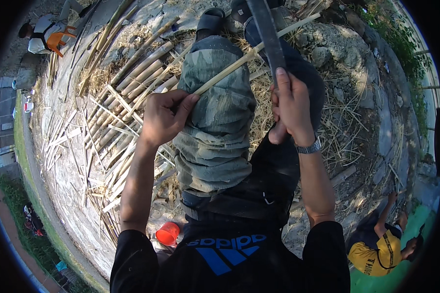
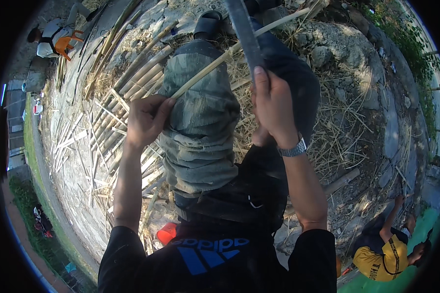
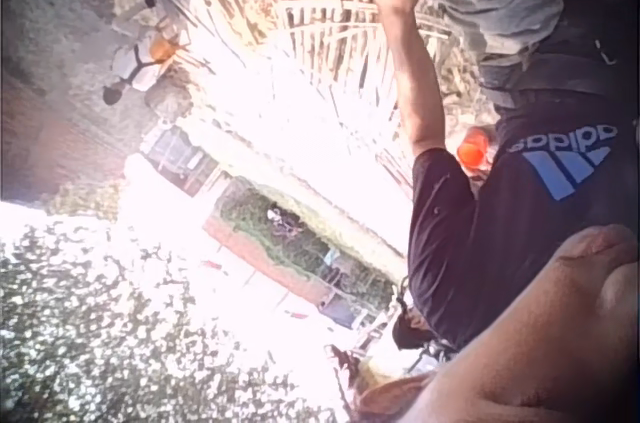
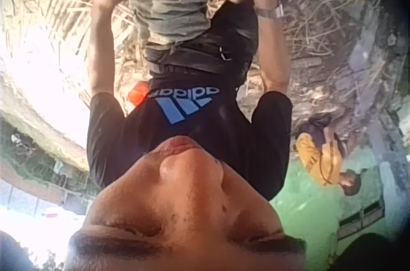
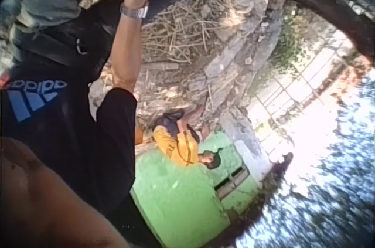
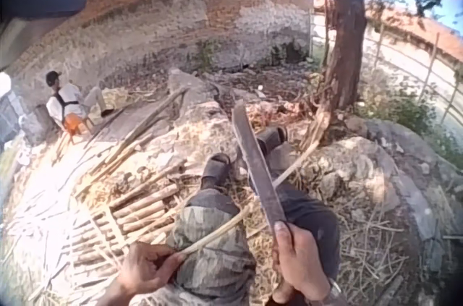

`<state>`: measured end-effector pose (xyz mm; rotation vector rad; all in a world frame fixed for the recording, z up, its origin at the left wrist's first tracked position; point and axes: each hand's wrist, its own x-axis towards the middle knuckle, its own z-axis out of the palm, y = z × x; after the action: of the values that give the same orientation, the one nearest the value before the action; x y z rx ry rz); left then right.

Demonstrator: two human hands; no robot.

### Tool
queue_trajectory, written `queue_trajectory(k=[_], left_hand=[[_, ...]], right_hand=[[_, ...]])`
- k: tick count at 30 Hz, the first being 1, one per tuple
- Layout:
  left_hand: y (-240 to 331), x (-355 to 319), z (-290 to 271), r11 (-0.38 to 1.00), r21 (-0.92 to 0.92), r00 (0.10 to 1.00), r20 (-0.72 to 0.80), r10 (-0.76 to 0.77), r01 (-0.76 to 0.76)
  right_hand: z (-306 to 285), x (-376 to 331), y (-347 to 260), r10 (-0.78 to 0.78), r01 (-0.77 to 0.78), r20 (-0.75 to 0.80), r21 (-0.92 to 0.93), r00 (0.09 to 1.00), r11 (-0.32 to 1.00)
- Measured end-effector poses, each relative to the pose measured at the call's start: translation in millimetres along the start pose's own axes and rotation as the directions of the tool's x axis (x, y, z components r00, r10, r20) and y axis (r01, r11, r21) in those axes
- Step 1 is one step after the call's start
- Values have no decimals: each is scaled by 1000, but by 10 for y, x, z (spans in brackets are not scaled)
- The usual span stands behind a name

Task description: The person shaves a thin strip of bamboo by hand using a machete, repeatedly running the blade along the length of the strip while holding it against a protective pad on their leg.

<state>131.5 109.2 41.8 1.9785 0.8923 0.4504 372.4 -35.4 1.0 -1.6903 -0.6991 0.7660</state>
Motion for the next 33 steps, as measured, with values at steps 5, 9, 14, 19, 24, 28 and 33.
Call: queue_trajectory(k=[5, 9, 14, 19, 24, 28, 33], left_hand=[[-95, -33, -159, 998, 40, 999, 28, 38, -40], [-54, 17, -133, 992, 128, 999, 31, 14, -18], [100, -176, -214, 970, 243, 997, -70, 33, -15], [-148, -756, -798, 835, 456, 947, -232, -224, 309], [-674, -1318, -1128, 897, 427, 939, -341, 46, 111], [-779, -1248, -945, 916, 381, 907, -419, 48, 127], [-602, -1004, -844, 902, 425, 930, -359, 83, 84]], right_hand=[[-324, 152, -227, 80, -81, 13, 57, 997, 995], [40, -203, -157, 132, -187, 276, 183, 952, 965], [-62, -68, -191, 74, -96, 210, 99, 975, 990], [-178, -1, -148, -91, 89, 43, 37, 995, 995], [-406, 203, -256, 11, -10, -61, 19, 998, 1000], [-176, 180, -239, 10, -10, 7, 16, 1000, 1000], [206, -244, -137, -235, 261, 178, -143, 956, 955]])
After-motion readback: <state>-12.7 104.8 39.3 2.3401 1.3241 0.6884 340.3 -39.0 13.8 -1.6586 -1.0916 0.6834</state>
